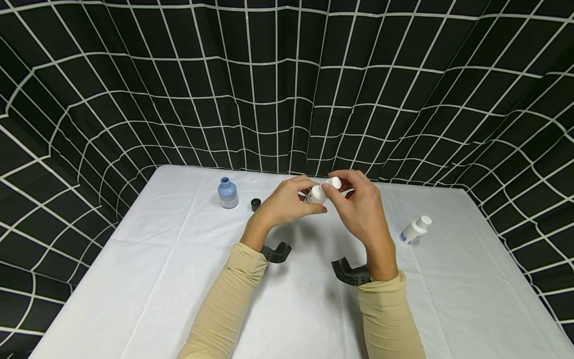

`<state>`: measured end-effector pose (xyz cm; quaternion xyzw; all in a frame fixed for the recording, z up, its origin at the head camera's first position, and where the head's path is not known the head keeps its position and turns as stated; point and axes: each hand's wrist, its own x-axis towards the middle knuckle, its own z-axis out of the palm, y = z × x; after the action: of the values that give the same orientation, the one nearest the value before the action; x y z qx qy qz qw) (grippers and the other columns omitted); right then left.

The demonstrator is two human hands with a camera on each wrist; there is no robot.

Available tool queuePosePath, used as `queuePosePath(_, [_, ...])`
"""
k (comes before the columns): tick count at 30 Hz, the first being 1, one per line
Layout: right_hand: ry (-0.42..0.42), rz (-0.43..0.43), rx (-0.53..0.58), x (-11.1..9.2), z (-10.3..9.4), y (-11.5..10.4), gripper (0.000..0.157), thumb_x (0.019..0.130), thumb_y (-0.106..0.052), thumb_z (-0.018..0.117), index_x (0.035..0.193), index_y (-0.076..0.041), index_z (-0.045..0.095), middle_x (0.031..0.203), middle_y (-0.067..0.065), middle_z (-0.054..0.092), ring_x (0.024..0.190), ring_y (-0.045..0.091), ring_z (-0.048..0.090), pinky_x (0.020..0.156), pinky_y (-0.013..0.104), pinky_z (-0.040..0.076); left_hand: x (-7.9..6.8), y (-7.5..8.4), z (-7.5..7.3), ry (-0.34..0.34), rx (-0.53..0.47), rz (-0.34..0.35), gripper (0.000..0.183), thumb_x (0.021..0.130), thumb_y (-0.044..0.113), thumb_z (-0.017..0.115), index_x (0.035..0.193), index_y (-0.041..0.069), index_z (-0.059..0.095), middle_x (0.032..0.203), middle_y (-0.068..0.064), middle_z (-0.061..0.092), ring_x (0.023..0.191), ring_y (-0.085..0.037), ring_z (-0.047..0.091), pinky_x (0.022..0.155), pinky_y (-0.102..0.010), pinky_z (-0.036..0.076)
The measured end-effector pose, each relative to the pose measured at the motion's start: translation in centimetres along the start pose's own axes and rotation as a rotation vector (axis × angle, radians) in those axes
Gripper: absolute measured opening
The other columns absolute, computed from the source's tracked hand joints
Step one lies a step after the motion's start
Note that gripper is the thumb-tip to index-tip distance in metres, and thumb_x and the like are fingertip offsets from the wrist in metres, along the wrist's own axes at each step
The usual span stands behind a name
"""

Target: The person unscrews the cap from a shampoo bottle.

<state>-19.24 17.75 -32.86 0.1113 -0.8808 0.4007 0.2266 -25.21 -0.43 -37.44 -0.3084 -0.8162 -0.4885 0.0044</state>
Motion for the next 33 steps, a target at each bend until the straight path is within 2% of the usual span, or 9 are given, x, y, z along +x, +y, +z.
queuePosePath(5, [0.054, 0.042, 0.004, 0.1, 0.0, -0.1, 0.026, 0.093, -0.015, 0.074, 0.117, -0.006, 0.071, 0.104, 0.012, 0.073, 0.089, 0.026, 0.066, 0.076, 0.034, 0.052, 0.2, -0.2, -0.2, 0.099, 0.008, -0.004, 0.039, 0.085, 0.032, 0.084, 0.12, 0.019, 0.073, 0.104, 0.005, 0.062, 0.097, -0.009, 0.06, 0.086, -0.024, 0.056])
queuePosePath(9, [0.071, 0.062, 0.016, 0.2, 0.1, 0.1, 0.027, 0.091, -0.013, 0.075, 0.116, -0.006, 0.069, 0.104, 0.012, 0.074, 0.092, 0.027, 0.069, 0.076, 0.023, 0.05, 0.3, -0.4, -0.2, 0.182, -0.018, -0.001, 0.045, 0.084, 0.029, 0.085, 0.124, 0.013, 0.073, 0.108, 0.002, 0.061, 0.104, -0.011, 0.062, 0.092, -0.024, 0.057])
queuePosePath(12, [0.052, 0.064, 0.044, 0.3, 0.3, 0.3, 0.028, 0.093, -0.012, 0.074, 0.118, -0.004, 0.067, 0.11, 0.013, 0.074, 0.096, 0.027, 0.071, 0.077, 0.012, 0.049, 0.3, -0.6, -0.2, 0.204, -0.033, -0.024, 0.047, 0.083, 0.027, 0.086, 0.125, 0.012, 0.073, 0.108, 0.0, 0.057, 0.105, -0.013, 0.061, 0.092, -0.025, 0.058])
queuePosePath(16, [0.022, 0.089, 0.091, 0.5, 0.8, 0.6, 0.033, 0.093, -0.009, 0.073, 0.124, -0.002, 0.063, 0.121, 0.014, 0.071, 0.105, 0.027, 0.072, 0.089, 0.021, 0.057, 0.5, -0.8, -0.2, 0.253, -0.025, -0.052, 0.047, 0.082, 0.028, 0.087, 0.125, 0.012, 0.073, 0.106, -0.001, 0.057, 0.103, -0.015, 0.061, 0.093, -0.028, 0.058])
queuePosePath(19, [0.001, 0.125, 0.122, 0.6, 1.2, 0.9, 0.038, 0.092, -0.007, 0.074, 0.128, -0.002, 0.063, 0.127, 0.014, 0.069, 0.109, 0.027, 0.071, 0.093, 0.032, 0.059, 0.6, -1.0, -0.1, 0.347, -0.001, -0.058, 0.048, 0.082, 0.029, 0.087, 0.125, 0.012, 0.072, 0.107, -0.002, 0.061, 0.105, -0.016, 0.064, 0.097, -0.034, 0.058])
queuePosePath(24, [-0.04, 0.18, 0.136, 0.8, 2.3, 1.4, 0.039, 0.091, -0.008, 0.074, 0.129, -0.004, 0.065, 0.128, 0.012, 0.066, 0.111, 0.025, 0.071, 0.087, 0.016, 0.057, 0.7, -1.5, 0.1, 0.528, 0.01, -0.061, 0.05, 0.083, 0.026, 0.086, 0.128, 0.013, 0.069, 0.115, -0.006, 0.069, 0.108, -0.02, 0.069, 0.099, -0.04, 0.056])
queuePosePath(26, [-0.052, 0.194, 0.135, 0.9, 2.9, 1.6, 0.038, 0.091, -0.008, 0.074, 0.128, -0.004, 0.066, 0.125, 0.012, 0.065, 0.11, 0.026, 0.071, 0.085, 0.015, 0.056, 0.8, -1.8, 0.1, 0.575, -0.006, -0.061, 0.05, 0.085, 0.024, 0.085, 0.13, 0.012, 0.067, 0.119, -0.007, 0.07, 0.11, -0.022, 0.07, 0.1, -0.038, 0.057])
queuePosePath(30, [-0.08, 0.215, 0.145, 1.5, 4.4, 2.4, 0.035, 0.091, -0.01, 0.074, 0.125, -0.003, 0.067, 0.122, 0.013, 0.065, 0.11, 0.028, 0.07, 0.091, 0.031, 0.058, 1.0, -2.8, 0.5, 0.621, -0.017, -0.068, 0.05, 0.089, 0.019, 0.081, 0.134, 0.008, 0.063, 0.127, -0.01, 0.07, 0.115, -0.025, 0.07, 0.103, -0.034, 0.056])
queuePosePath(33, [-0.098, 0.24, 0.123, 2.1, 5.8, 3.3, 0.034, 0.091, -0.013, 0.073, 0.123, -0.004, 0.068, 0.121, 0.014, 0.067, 0.111, 0.03, 0.069, 0.091, 0.039, 0.057, 1.3, -3.9, 1.1, 0.608, -0.004, -0.1, 0.05, 0.091, 0.016, 0.078, 0.137, 0.006, 0.061, 0.13, -0.013, 0.069, 0.121, -0.027, 0.068, 0.106, -0.035, 0.054])
